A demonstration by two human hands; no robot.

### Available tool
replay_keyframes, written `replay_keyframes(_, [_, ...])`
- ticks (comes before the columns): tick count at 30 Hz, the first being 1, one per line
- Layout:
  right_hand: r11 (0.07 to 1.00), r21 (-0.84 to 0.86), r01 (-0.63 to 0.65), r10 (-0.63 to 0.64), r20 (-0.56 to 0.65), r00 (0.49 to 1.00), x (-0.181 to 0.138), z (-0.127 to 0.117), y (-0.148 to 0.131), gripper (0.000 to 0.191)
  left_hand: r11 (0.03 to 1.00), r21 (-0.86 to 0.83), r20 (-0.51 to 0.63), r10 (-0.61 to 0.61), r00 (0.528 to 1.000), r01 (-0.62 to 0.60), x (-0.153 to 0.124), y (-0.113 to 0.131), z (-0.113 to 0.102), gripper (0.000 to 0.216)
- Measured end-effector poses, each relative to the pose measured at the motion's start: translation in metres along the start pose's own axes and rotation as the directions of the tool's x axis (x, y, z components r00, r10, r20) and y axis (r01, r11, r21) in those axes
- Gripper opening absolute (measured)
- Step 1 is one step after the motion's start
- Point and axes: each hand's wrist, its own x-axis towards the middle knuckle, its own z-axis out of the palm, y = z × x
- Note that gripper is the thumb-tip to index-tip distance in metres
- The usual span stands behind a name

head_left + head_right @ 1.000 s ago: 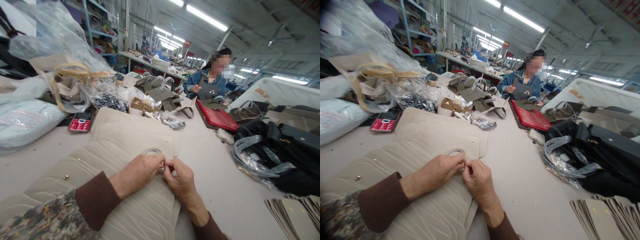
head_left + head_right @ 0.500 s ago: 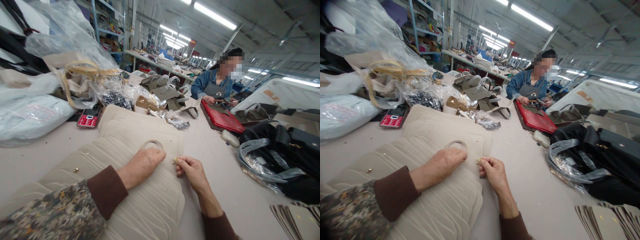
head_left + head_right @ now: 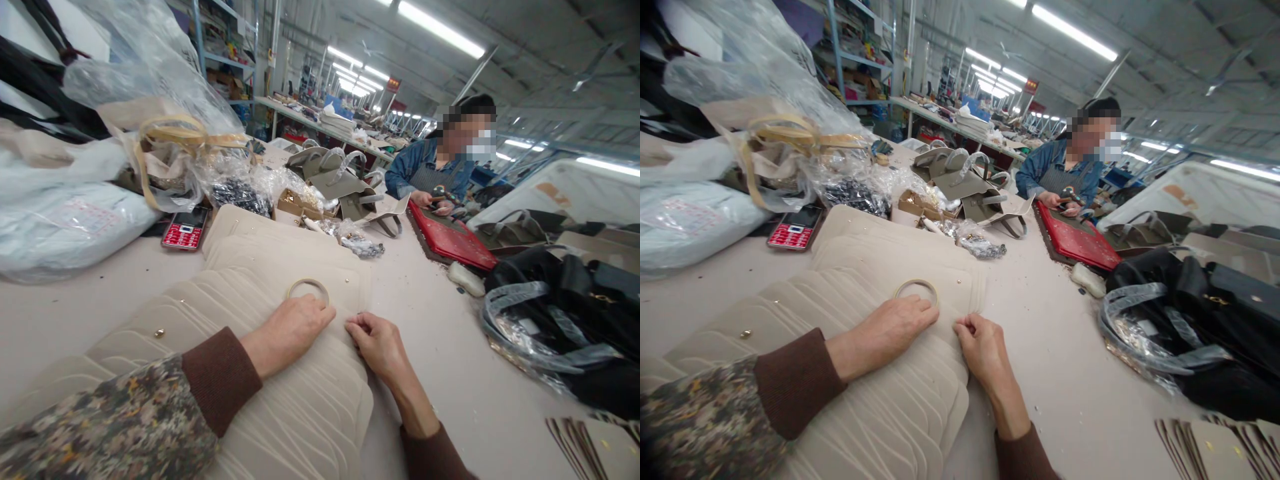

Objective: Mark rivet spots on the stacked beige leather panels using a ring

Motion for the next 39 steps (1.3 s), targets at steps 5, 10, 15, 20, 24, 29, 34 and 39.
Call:
replay_keyframes(5, [0.968, 0.19, -0.166, 0.168, 0.006, 0.986, -0.003, -0.005, 0.011, 0.026, 0.999, 0.035, 0.002, -0.004, 1.0, 0.004, 0.0, 0.0, -0.001, 0.015])
replay_keyframes(10, [0.951, 0.269, -0.153, 0.132, 0.094, 0.987, -0.011, -0.009, 0.017, 0.028, 0.999, 0.037, 0.022, -0.007, 1.0, 0.006, 0.0, -0.001, -0.003, 0.015])
replay_keyframes(15, [0.999, -0.047, 0.027, -0.029, -0.043, 0.999, -0.011, -0.002, 0.006, 0.029, 1.0, 0.019, -0.023, 0.013, 1.0, -0.013, 0.0, -0.003, 0.002, 0.016])
replay_keyframes(20, [0.989, -0.144, 0.025, -0.036, -0.076, 0.996, -0.006, 0.004, 0.0, 0.023, 1.0, 0.02, -0.045, 0.02, 0.999, -0.019, 0.0, -0.004, 0.008, 0.017])
replay_keyframes(24, [0.988, -0.143, 0.051, -0.049, 0.023, 0.999, -0.008, 0.001, 0.0, 0.02, 1.0, 0.008, -0.058, 0.017, 0.998, -0.017, -0.001, -0.004, 0.006, 0.016])
replay_keyframes(29, [0.995, -0.082, 0.054, -0.033, 0.238, 0.971, -0.011, -0.011, -0.002, 0.02, 0.995, -0.092, -0.221, 0.027, 0.975, -0.048, -0.004, -0.003, 0.0, 0.013])
replay_keyframes(34, [0.996, -0.031, 0.088, -0.065, 0.445, 0.893, -0.009, -0.024, -0.002, 0.029, 0.979, -0.17, -0.289, 0.06, 0.955, -0.113, -0.003, -0.003, 0.001, 0.011])
replay_keyframes(39, [0.984, 0.04, 0.175, -0.179, 0.152, 0.972, -0.008, -0.023, 0.0, 0.023, 0.954, -0.229, -0.4, 0.089, 0.912, -0.194, -0.003, -0.003, 0.006, 0.027])
